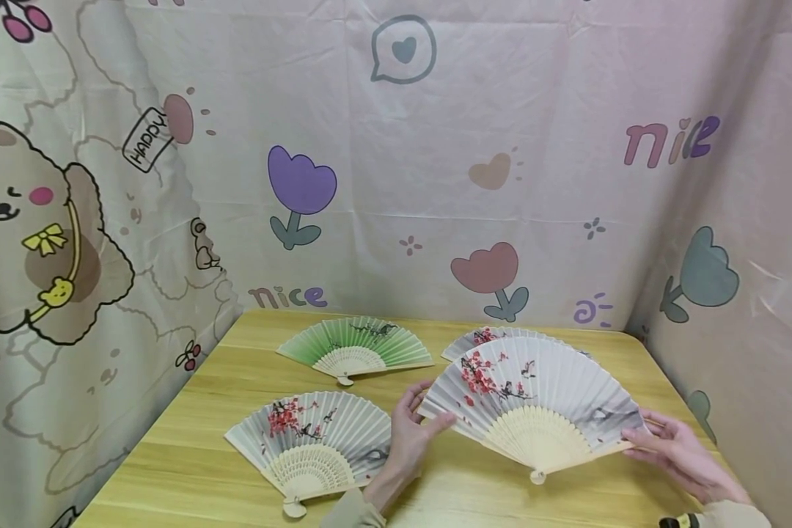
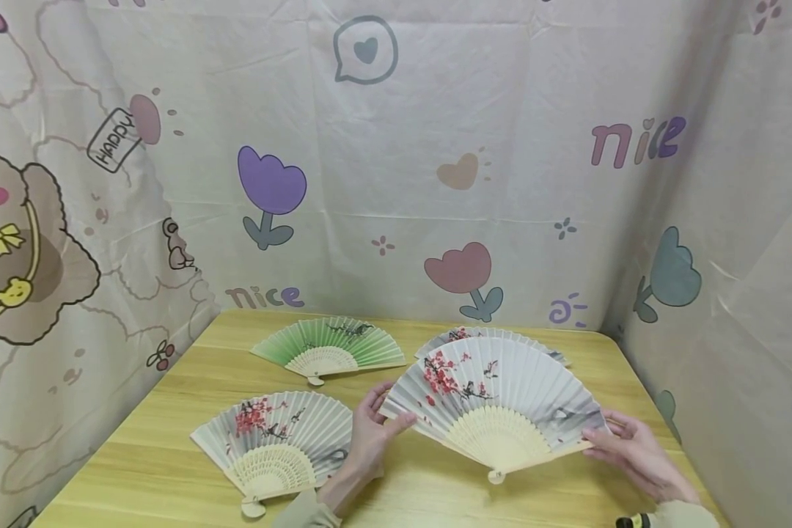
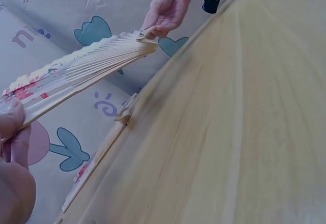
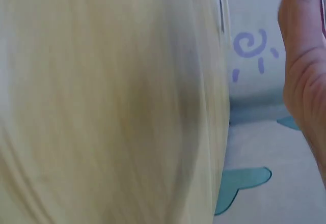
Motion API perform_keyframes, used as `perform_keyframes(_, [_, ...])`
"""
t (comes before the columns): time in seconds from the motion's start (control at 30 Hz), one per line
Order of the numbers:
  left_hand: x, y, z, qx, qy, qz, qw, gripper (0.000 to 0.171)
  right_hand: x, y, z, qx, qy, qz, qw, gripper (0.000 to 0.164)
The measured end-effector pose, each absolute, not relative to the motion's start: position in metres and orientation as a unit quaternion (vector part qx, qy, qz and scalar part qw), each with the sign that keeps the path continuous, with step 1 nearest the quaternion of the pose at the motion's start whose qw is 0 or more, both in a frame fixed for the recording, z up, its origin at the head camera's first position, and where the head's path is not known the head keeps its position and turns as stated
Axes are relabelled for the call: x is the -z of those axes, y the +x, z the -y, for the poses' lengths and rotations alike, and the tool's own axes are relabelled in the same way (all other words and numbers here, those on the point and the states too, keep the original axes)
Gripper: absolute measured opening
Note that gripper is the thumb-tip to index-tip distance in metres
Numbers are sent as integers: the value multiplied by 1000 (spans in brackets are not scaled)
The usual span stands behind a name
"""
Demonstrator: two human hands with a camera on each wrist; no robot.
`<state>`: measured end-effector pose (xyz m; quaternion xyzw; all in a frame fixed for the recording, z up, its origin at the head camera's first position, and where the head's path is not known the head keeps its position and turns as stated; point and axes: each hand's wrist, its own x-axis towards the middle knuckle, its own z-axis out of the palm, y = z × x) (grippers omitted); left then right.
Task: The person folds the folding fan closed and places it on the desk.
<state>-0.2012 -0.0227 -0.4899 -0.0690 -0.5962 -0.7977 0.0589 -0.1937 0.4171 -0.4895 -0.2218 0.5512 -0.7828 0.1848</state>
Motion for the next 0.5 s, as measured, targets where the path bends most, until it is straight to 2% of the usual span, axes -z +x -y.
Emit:
perform_keyframes(0.13, [488,-201,21,822,-61,564,60,59,487,-192,-410,808,-208,-530,150,53])
perform_keyframes(0.33, [485,-199,20,861,-57,505,33,48,482,-192,-397,850,-170,-491,88,47])
perform_keyframes(0.5, [482,-198,21,894,-48,445,9,38,481,-194,-388,888,-191,-412,77,48])
